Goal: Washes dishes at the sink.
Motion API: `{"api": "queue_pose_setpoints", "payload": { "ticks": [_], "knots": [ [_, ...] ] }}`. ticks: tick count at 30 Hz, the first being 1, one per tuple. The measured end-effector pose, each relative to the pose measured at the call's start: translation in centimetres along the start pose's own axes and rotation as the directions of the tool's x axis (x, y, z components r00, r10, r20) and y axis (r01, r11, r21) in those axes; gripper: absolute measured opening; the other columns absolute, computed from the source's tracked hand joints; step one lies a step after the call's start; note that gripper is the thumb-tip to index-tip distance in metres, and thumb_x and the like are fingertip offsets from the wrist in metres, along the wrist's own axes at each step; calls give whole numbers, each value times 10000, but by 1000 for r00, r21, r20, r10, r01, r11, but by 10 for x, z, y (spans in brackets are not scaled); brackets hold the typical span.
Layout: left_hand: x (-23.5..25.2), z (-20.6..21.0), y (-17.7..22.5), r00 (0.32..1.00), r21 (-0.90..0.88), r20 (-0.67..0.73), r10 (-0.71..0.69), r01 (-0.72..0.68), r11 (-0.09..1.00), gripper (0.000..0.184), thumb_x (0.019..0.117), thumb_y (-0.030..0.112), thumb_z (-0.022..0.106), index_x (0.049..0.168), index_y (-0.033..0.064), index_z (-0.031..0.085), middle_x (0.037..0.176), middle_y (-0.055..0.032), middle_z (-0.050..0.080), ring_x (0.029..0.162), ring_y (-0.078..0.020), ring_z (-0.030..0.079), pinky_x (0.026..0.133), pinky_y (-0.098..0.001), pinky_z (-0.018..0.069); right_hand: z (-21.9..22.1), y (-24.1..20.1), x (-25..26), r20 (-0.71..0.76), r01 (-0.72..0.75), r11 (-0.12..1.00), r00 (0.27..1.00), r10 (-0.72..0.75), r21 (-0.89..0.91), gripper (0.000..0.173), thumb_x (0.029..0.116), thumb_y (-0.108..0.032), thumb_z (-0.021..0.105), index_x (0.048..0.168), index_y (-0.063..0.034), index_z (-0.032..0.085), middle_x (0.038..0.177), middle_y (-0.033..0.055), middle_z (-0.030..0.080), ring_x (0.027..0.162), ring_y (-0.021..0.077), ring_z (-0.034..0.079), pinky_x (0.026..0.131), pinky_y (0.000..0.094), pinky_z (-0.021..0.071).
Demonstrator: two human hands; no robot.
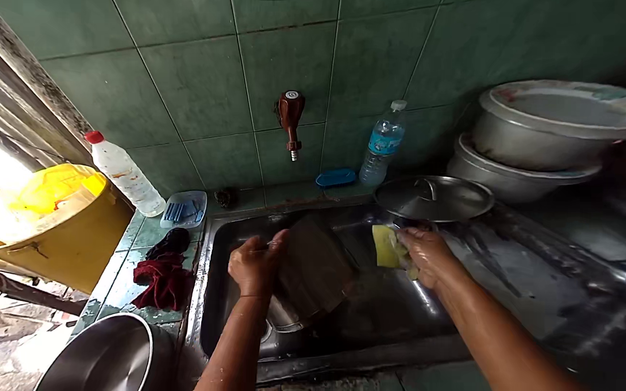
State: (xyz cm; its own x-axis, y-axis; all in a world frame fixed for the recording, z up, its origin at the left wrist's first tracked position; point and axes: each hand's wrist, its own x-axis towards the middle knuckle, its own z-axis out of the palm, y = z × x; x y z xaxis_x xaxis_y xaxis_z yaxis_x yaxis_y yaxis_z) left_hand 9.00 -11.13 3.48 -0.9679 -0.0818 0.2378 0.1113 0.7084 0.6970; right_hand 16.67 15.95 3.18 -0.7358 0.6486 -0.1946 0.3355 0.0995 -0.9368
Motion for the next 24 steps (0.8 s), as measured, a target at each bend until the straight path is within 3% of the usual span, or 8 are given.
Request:
{"api": "queue_pose_setpoints", "payload": {
  "ticks": [3, 5, 7, 12, 16, 19, 21, 24],
  "knots": [
    [-32, 41, -8, 827, 100, -175, 534, -525, 845, 567, 801, 633, 709, 589, 110, 657, 567, -46, 640, 552, -240, 657, 565, -477, 520, -6, -13, -6, -99, 49, 983, 995, -32, 179, 269, 1082, -272, 520, 1098, -32, 640, 896, 54, 601, 776, 122, 586, 713, 334, 522],
    [-52, 60, -19, 689, 121, -176, 703, -694, 710, 623, 817, 700, 645, 547, 141, 590, 548, -17, 612, 519, -189, 625, 538, -416, 496, -6, -17, -9, -69, 11, 969, 998, 6, 245, 327, 1078, -352, 523, 1156, -46, 609, 896, 67, 583, 738, 147, 573, 663, 346, 516],
    [-64, 69, -35, 633, 150, -153, 759, -744, 651, 658, 841, 738, 584, 529, 161, 528, 525, 3, 570, 489, -162, 585, 502, -373, 459, 1, -20, -9, -25, -64, 957, 997, 74, 283, 372, 1080, -412, 502, 1082, -56, 609, 795, 71, 581, 626, 166, 578, 558, 330, 519],
    [-81, 58, -77, 637, 86, 26, 770, -769, 634, 719, 862, 806, 467, 559, 162, 569, 548, 2, 589, 516, -155, 608, 516, -366, 497, 32, -21, -14, 261, -112, 979, 963, 65, 171, 395, 1109, -335, 451, 1041, 0, 649, 845, 91, 610, 744, 169, 604, 686, 347, 525],
    [-67, 47, -83, 871, -52, -57, 487, -490, 870, 532, 999, 482, 488, 923, 26, 749, 1065, -159, 750, 1113, -366, 674, 1006, -576, 473, 82, -1, -13, 475, -5, 993, 878, 59, -115, 397, 1093, -332, 488, 1096, 37, 636, 984, 158, 633, 906, 228, 623, 842, 419, 520],
    [-22, 39, -54, 976, -49, 180, -123, 134, 990, 512, 994, 146, 572, 1453, -59, 473, 1499, -257, 486, 1431, -413, 425, 1191, -556, 317, 133, 21, -24, 649, 163, 882, 737, 189, -442, 480, 1098, -355, 442, 1303, 59, 574, 1237, 266, 633, 1178, 367, 617, 1027, 542, 468],
    [13, 38, -45, 881, 71, 337, -333, 329, 942, 472, 980, 39, 576, 1446, 4, 504, 1381, -242, 595, 1305, -379, 572, 1096, -538, 450, 153, 34, -38, 818, 439, 737, 508, 269, -515, 373, 1042, -191, 525, 1284, 81, 605, 1242, 305, 640, 1203, 440, 608, 1023, 629, 456],
    [27, 35, -52, 842, 120, 452, -295, 271, 955, 384, 936, 3, 590, 1315, 54, 631, 1216, -183, 693, 1190, -331, 648, 1017, -525, 498, 143, 33, -30, 872, 790, 455, 195, 449, -412, 289, 928, -44, 686, 1198, 55, 672, 1178, 319, 651, 1144, 491, 611, 959, 687, 453]
  ]
}}
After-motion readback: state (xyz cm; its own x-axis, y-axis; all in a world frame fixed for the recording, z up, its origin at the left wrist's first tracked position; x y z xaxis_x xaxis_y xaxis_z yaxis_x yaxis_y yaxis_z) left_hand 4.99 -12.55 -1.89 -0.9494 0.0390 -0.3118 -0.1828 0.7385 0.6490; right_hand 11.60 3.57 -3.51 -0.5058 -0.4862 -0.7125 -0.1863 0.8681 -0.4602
